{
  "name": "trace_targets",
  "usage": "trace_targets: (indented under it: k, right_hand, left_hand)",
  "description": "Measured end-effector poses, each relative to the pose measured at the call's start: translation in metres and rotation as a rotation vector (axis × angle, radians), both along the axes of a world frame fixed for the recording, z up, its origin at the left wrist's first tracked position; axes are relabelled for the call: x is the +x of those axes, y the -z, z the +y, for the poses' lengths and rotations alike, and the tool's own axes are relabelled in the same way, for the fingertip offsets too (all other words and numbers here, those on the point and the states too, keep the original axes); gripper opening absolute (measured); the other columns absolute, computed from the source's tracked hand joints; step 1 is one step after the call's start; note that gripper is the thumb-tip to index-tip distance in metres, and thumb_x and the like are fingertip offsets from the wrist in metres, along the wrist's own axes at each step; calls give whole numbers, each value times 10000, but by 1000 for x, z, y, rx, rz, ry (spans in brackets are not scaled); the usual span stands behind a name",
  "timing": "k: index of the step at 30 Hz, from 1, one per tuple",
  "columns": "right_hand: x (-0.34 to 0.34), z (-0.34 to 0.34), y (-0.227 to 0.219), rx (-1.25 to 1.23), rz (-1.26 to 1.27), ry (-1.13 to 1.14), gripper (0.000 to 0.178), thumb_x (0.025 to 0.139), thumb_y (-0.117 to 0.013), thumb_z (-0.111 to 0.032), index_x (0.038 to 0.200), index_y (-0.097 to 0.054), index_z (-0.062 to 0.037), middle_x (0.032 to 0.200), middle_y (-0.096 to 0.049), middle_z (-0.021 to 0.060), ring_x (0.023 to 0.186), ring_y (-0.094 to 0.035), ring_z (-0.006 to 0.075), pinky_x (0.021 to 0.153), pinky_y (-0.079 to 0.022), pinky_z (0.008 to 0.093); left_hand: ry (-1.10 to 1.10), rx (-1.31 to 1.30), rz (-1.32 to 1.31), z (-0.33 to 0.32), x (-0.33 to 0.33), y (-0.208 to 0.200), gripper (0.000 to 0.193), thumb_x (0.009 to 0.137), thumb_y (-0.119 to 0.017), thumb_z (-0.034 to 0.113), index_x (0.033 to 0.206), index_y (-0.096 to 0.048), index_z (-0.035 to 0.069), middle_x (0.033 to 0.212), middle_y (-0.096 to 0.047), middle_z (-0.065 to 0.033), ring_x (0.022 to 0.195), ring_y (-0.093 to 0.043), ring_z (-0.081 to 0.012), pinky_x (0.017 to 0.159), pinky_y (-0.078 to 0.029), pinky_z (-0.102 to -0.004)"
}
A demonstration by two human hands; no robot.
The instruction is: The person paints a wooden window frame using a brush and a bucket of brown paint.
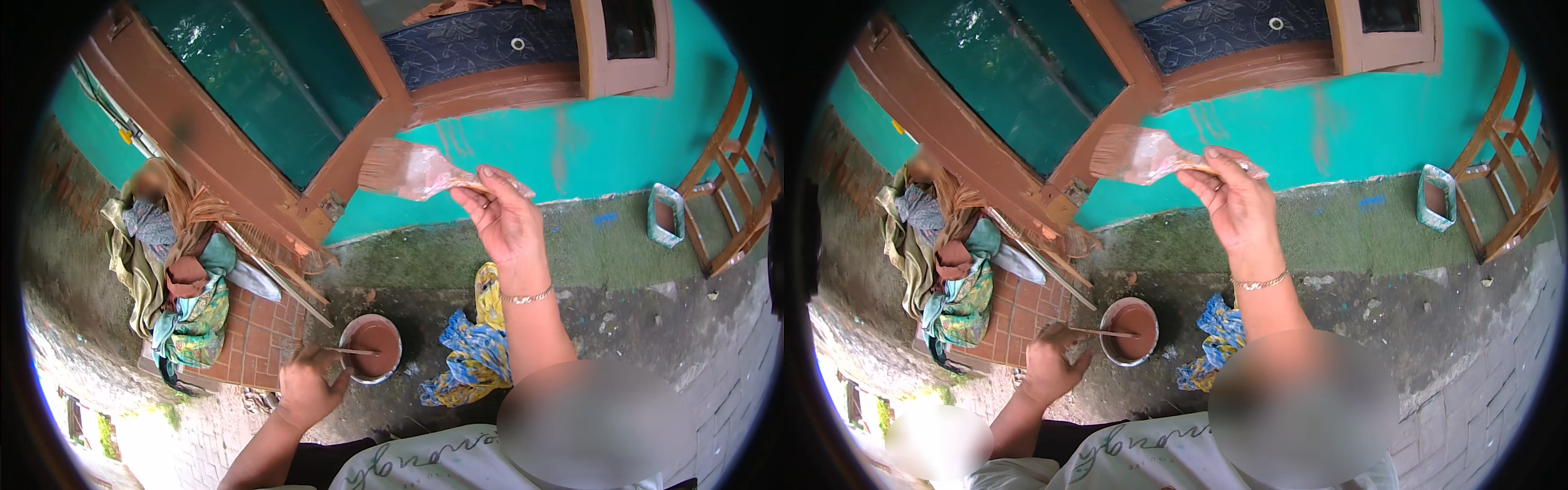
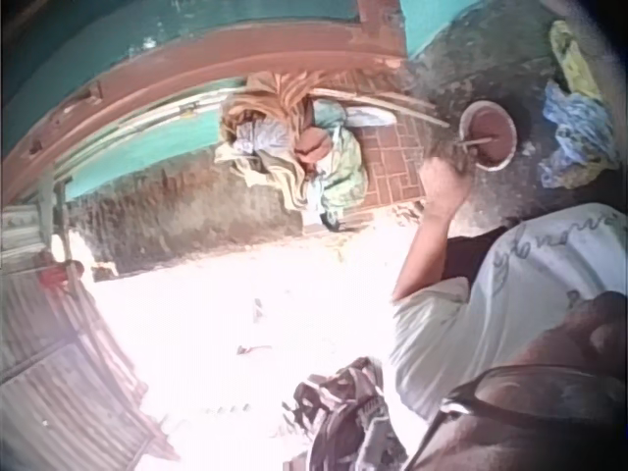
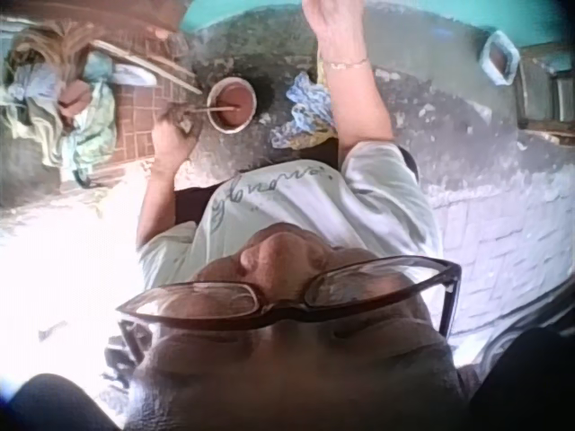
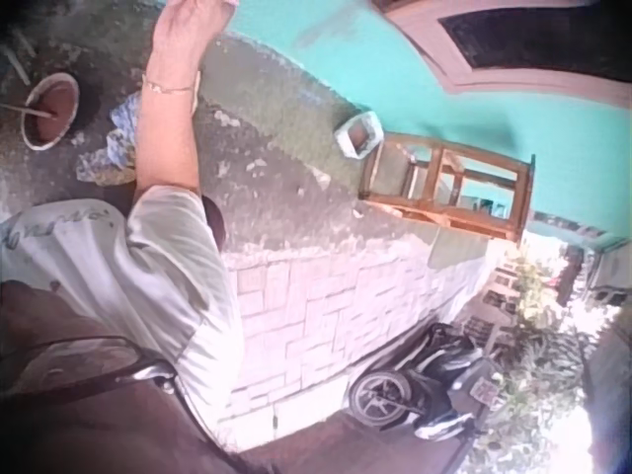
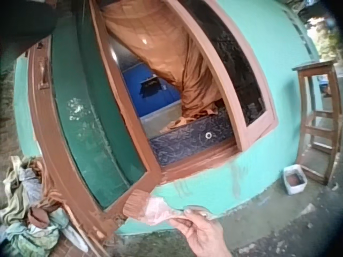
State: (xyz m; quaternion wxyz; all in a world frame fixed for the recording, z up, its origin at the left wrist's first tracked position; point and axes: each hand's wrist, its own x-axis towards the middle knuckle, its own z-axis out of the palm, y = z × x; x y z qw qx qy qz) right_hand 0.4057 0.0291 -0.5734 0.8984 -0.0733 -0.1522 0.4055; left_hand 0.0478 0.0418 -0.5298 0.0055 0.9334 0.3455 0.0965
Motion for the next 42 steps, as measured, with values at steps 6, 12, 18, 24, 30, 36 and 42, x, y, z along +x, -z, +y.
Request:
trace_targets:
  k: [6,12,18,24,30,36,42]
  right_hand:
    - [-79,-32,-64,97,-371,269,193,962,-633,-43,1100,-622,92,1129,-661,206,1018,-691,261,887,-618,394]
    - [-100,-18,-104,196,-581,372,172,931,-660,-12,1088,-652,58,1119,-679,193,1012,-689,259,893,-587,360]
    - [-129,8,-74,110,-1154,696,211,844,-725,25,1047,-689,-21,1129,-682,155,982,-688,253,830,-557,343]
    - [-141,-2,-17,-77,-1307,582,195,855,-697,49,1037,-678,-16,1148,-669,165,948,-697,266,807,-560,336]
    - [-144,7,-70,36,-1169,700,157,865,-693,46,1018,-675,14,1031,-695,158,911,-696,245,789,-539,317]
    - [-144,22,-124,28,-1151,655,81,875,-703,10,950,-673,17,881,-696,101,799,-654,135,714,-513,275]
    - [-133,31,-202,163,-1134,527,64,890,-691,-26,929,-680,23,845,-684,23,788,-602,62,679,-497,240]
  left_hand:
    - [-231,-283,-584,68,-35,-16,261,846,-720,52,1095,-661,2,987,-680,-92,856,-642,-174,795,-519,-305]
    - [-295,-551,-788,103,-70,9,244,889,-674,30,1124,-646,-34,1029,-666,-66,959,-603,-130,826,-500,-281]
    - [-379,-498,-682,90,-84,4,273,872,-715,60,1121,-655,-35,1029,-680,-77,944,-623,-141,854,-497,-287]
    - [-325,-382,-608,87,-96,3,264,881,-719,51,1123,-649,-26,1031,-670,-63,944,-614,-128,853,-495,-282]
    - [-315,-426,-688,87,-99,4,305,812,-728,58,1098,-668,-30,1046,-681,-120,930,-642,-183,860,-506,-326]
    - [-303,-317,-640,87,-93,-2,327,806,-769,113,1087,-675,-25,1025,-667,-140,923,-643,-218,827,-514,-340]
    - [-290,-278,-639,86,-99,-2,320,806,-773,126,1077,-675,-15,987,-647,-150,907,-648,-240,786,-513,-349]
